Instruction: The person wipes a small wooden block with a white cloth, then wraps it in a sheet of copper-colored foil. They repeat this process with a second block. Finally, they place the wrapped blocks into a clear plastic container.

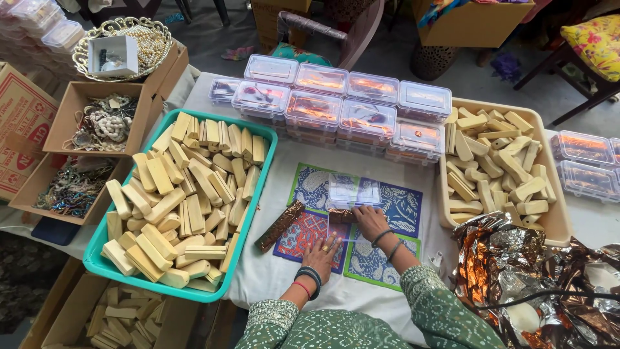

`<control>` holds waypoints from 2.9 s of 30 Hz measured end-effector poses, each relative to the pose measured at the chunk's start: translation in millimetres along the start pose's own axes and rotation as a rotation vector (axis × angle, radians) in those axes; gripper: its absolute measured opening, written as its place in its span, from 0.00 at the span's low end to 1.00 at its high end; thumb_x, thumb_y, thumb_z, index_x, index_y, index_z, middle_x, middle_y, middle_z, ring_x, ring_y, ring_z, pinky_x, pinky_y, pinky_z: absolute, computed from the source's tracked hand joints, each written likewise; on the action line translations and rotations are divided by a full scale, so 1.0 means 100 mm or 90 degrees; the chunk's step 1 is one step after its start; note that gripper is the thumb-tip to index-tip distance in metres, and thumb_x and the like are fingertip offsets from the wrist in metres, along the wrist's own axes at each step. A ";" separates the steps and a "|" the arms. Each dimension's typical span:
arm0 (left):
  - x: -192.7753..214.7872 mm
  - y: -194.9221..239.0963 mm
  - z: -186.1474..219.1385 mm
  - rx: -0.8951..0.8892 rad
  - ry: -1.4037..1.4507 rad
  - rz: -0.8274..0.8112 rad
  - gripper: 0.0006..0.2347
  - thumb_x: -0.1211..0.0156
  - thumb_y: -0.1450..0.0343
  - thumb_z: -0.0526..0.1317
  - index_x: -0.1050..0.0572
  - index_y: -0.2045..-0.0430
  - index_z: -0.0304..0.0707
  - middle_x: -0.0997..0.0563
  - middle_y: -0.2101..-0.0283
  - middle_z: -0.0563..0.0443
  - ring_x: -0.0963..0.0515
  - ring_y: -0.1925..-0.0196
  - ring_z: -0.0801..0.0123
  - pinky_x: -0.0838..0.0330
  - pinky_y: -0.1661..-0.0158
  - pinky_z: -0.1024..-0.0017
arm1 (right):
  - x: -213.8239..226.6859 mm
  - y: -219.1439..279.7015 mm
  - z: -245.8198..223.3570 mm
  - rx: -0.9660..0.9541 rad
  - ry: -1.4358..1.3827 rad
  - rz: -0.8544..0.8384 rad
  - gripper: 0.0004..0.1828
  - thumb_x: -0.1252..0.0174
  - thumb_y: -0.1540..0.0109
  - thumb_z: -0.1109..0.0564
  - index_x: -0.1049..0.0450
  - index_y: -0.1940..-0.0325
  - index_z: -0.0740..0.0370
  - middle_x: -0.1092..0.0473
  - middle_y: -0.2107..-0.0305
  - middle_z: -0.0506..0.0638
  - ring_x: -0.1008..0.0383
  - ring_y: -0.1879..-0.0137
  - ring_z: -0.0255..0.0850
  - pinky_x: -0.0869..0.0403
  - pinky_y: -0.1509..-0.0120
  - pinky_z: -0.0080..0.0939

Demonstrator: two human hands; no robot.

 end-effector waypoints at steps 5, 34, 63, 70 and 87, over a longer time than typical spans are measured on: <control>0.05 0.02 0.01 -0.003 0.004 -0.010 0.39 0.45 0.30 0.32 0.58 0.25 0.58 0.59 0.21 0.59 0.47 0.25 0.54 0.50 0.32 0.44 | 0.57 0.35 0.15 0.008 -0.166 0.249 0.31 0.35 0.49 0.59 0.28 0.40 0.59 0.28 0.48 0.52 0.30 0.43 0.50 0.31 0.40 0.51; 0.25 -0.68 0.10 -0.072 0.082 0.200 0.29 0.43 0.28 0.47 0.40 0.32 0.37 0.45 0.24 0.39 0.45 0.23 0.51 0.52 0.28 0.54 | 0.05 0.17 0.32 -0.093 -0.034 0.045 0.22 0.37 0.43 0.53 0.24 0.44 0.44 0.27 0.50 0.38 0.35 0.38 0.43 0.33 0.45 0.52; 0.00 -1.12 0.00 -0.005 -0.061 0.004 0.27 0.62 0.23 0.58 0.50 0.26 0.64 0.56 0.21 0.58 0.50 0.22 0.57 0.70 0.28 0.42 | -0.35 0.51 0.65 -0.410 -0.153 -0.057 0.25 0.49 0.32 0.37 0.31 0.36 0.50 0.52 0.25 0.52 0.57 0.20 0.56 0.40 0.33 0.72; 0.14 -1.06 0.02 0.021 -0.044 -0.045 0.27 0.59 0.23 0.57 0.50 0.26 0.64 0.56 0.21 0.60 0.48 0.23 0.58 0.71 0.29 0.36 | -0.29 0.60 0.59 -0.378 -0.107 0.030 0.29 0.39 0.40 0.45 0.31 0.37 0.53 0.50 0.27 0.53 0.53 0.22 0.55 0.39 0.33 0.68; 0.15 -1.22 -0.10 0.049 -0.094 0.014 0.33 0.47 0.26 0.52 0.51 0.26 0.47 0.40 0.28 0.56 0.39 0.29 0.66 0.68 0.31 0.26 | -0.22 0.37 0.73 -0.387 -0.097 -0.098 0.31 0.44 0.38 0.31 0.33 0.33 0.38 0.49 0.26 0.47 0.55 0.20 0.55 0.40 0.33 0.73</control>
Point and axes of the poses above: each hand's wrist, its own y-axis away from the middle knuckle, its own x-axis out of the back of the hand, z = x × y, the point moved 9 cm from there along -y, towards the middle knuckle
